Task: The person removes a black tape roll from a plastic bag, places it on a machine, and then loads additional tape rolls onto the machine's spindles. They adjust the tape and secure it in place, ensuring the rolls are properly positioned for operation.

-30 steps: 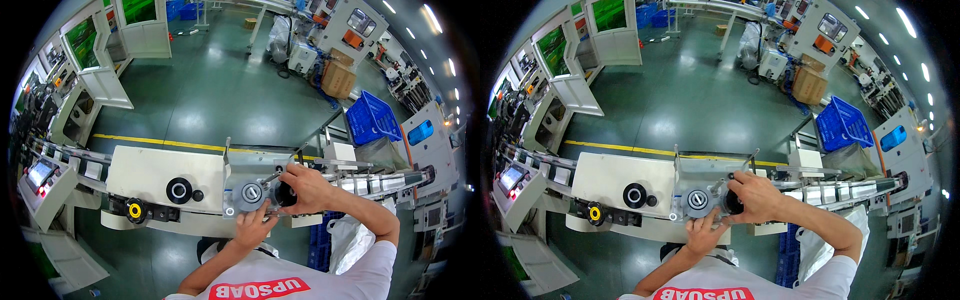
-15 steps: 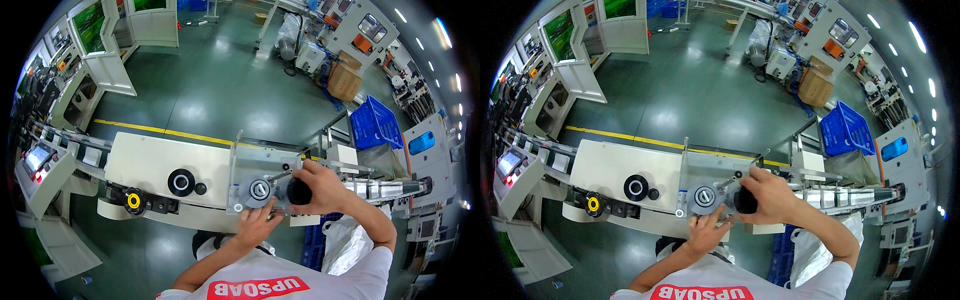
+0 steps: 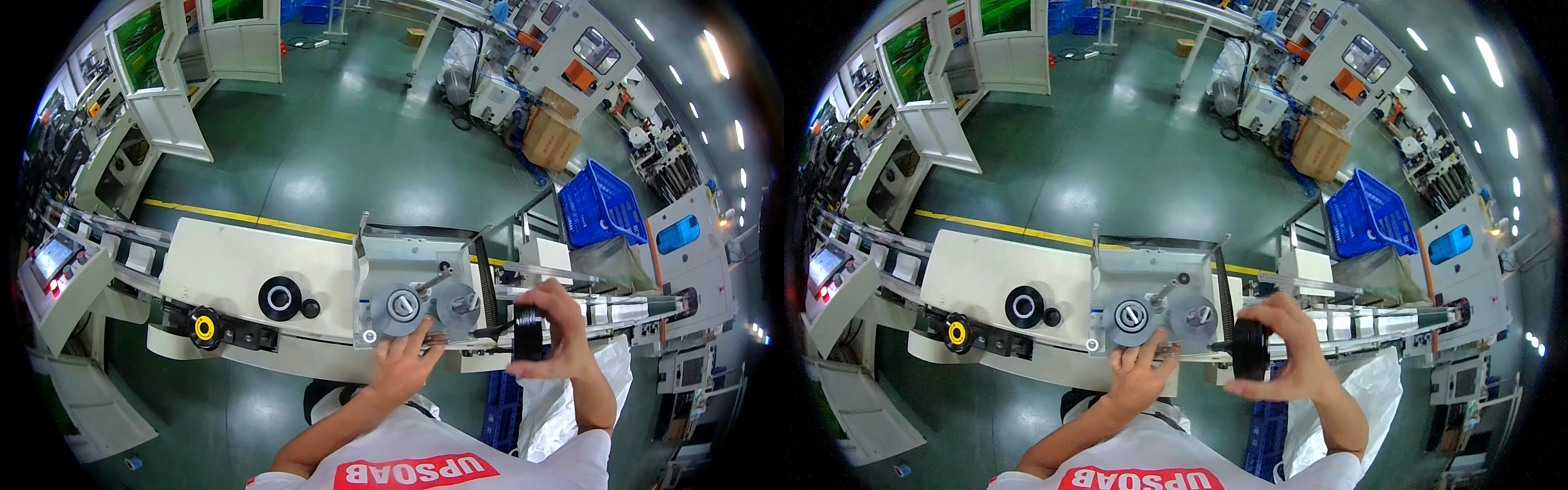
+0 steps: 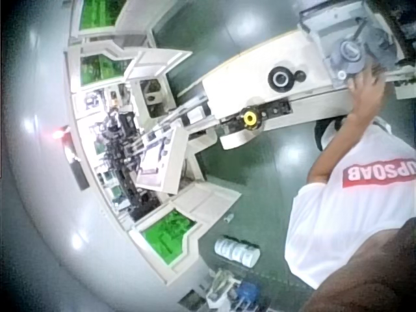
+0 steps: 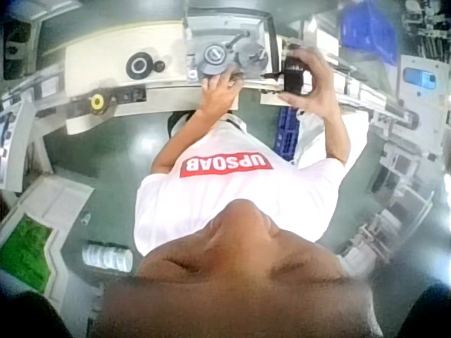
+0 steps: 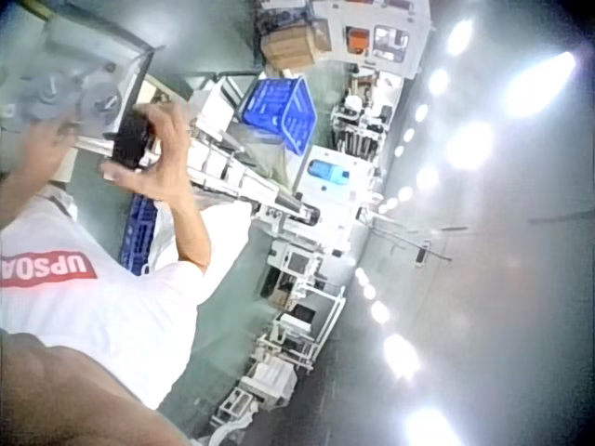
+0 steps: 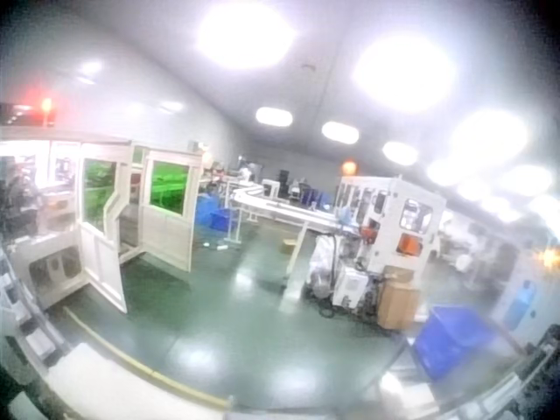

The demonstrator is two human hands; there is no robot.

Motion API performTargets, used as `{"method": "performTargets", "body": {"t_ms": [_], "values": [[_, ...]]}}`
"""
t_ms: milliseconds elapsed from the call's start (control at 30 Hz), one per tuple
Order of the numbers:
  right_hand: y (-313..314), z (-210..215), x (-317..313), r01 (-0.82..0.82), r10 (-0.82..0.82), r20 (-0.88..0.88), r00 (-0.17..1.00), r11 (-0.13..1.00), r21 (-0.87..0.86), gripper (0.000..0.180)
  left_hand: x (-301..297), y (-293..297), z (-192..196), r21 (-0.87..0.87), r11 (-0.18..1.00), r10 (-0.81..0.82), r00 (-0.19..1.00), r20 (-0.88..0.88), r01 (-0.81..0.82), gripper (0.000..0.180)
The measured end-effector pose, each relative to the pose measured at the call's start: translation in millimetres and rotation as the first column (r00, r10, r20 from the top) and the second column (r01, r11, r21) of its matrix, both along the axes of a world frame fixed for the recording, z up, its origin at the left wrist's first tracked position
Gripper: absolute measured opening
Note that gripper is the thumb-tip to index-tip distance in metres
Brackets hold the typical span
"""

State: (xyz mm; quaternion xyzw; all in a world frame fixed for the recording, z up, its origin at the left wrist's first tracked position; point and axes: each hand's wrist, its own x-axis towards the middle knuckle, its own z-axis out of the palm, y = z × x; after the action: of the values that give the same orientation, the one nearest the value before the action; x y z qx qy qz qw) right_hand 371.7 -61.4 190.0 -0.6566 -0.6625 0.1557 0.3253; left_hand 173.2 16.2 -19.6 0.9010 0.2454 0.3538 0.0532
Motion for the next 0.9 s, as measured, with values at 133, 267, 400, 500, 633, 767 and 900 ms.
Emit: {"method": "performTargets", "body": {"t_ms": [133,267,400,500,633,767,900], "values": [[-23.2,-4.6,-13.2,-0.089,0.091,-0.043,0.995,0.995,0.034,0.076,-1.0,-0.3,-3.8,0.013,1.0,0.01,1.0,-0.004,-0.01,0.028],[-47.7,-6.3,-5.9,-0.06,0.048,-0.103,0.994,0.991,-0.117,0.071,-0.8,-1.2,-4.2,0.012,1.0,0.014,1.0,-0.003,-0.014,0.029],[-66.3,-10.5,20.7,0.025,-0.036,-0.052,0.998,0.981,-0.191,0.068,-1.1,-2.0,0.5,0.006,1.0,0.003,1.0,-0.014,-0.003,0.028],[-71.8,-13.1,34.3,0.214,-0.218,-0.004,0.976,0.964,-0.16,0.07,-0.7,-1.3,0.9,0.017,1.0,0.006,1.0,-0.007,-0.006,0.029],[-64.4,-15.7,50.8,0.32,-0.317,-0.054,0.947,0.946,0.059,0.074,-2.7,-1.0,-0.6,0.02,1.0,0.01,1.0,-0.023,-0.01,0.03],[-25.1,2.9,49.1,0.427,-0.443,0.091,0.892,0.892,0.152,0.071,-6.0,-2.4,-3.1,-0.002,1.0,-0.013,0.999,-0.043,0.013,0.031],[22.6,16.8,74.2,0.362,-0.393,0.083,0.916,0.898,0.249,0.069,-8.0,-1.1,5.1,-0.031,0.998,-0.056,0.998,-0.021,0.056,0.033]]}}
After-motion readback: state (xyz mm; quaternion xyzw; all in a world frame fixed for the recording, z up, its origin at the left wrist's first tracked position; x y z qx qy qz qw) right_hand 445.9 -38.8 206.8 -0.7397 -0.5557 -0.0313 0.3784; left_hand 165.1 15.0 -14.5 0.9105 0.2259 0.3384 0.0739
